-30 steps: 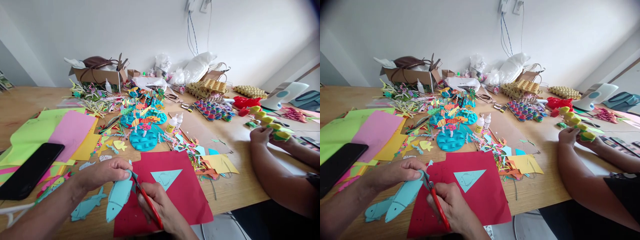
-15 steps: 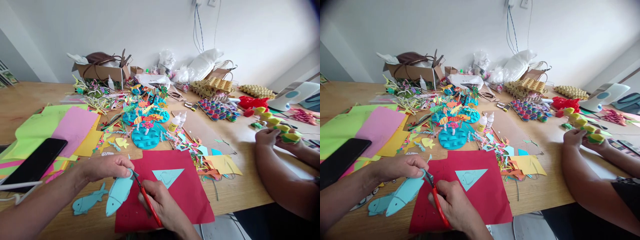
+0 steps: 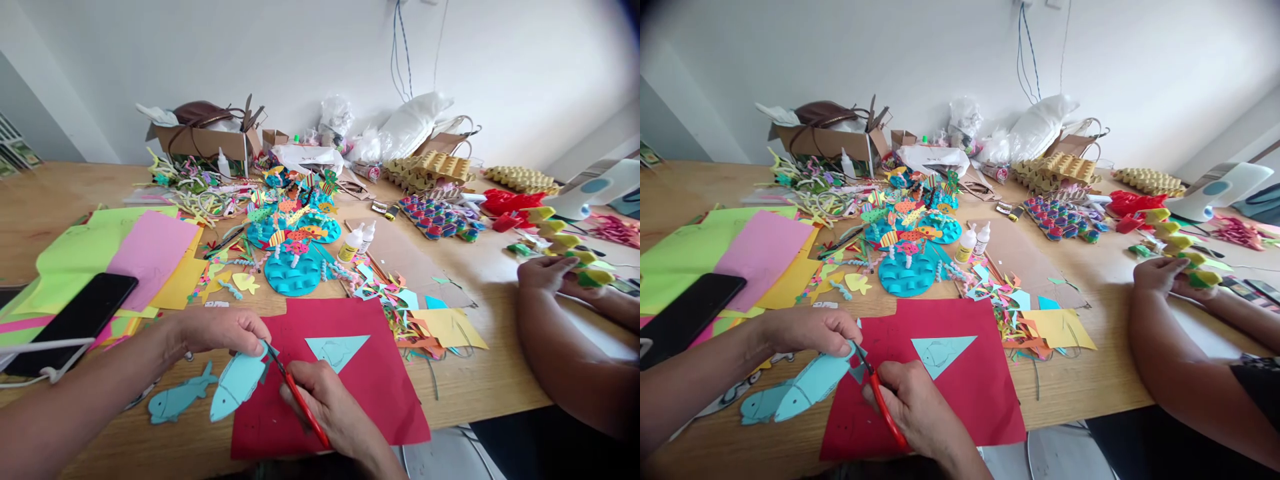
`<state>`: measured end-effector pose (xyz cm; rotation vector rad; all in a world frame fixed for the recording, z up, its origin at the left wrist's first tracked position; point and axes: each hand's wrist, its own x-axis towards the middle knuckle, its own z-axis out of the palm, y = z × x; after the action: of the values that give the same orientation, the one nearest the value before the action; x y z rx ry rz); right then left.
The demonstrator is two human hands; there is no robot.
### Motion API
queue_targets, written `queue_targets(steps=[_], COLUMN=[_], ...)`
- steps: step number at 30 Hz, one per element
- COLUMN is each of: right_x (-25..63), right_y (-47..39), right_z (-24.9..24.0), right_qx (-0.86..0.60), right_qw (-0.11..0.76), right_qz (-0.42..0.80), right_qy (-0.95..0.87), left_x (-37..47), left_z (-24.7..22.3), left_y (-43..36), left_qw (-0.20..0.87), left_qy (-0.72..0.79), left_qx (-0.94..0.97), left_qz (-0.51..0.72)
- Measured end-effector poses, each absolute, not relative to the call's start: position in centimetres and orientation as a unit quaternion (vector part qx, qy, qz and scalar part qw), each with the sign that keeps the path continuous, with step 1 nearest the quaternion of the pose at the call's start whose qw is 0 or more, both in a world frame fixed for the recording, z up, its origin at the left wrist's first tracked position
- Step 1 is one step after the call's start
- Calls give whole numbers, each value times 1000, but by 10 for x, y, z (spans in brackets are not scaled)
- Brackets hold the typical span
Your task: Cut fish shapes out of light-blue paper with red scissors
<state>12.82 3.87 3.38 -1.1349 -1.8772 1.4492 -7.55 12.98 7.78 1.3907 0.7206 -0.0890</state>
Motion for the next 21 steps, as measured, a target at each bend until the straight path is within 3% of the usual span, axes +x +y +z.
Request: queue_targets(steps=[12,21], right_x=[132,124], right_y=[48,52], right_z=[21,14], right_qx=[-460,-578], right_qw=[245,265], right_qz=[630,482], right_qy=[-576,-603], left_x=[-83,-90], left_z=[70,47], left_y=[126,126], left_qw=[655,662], left_qy=[374,396], left_qx=[656,625], left_qz=[26,122])
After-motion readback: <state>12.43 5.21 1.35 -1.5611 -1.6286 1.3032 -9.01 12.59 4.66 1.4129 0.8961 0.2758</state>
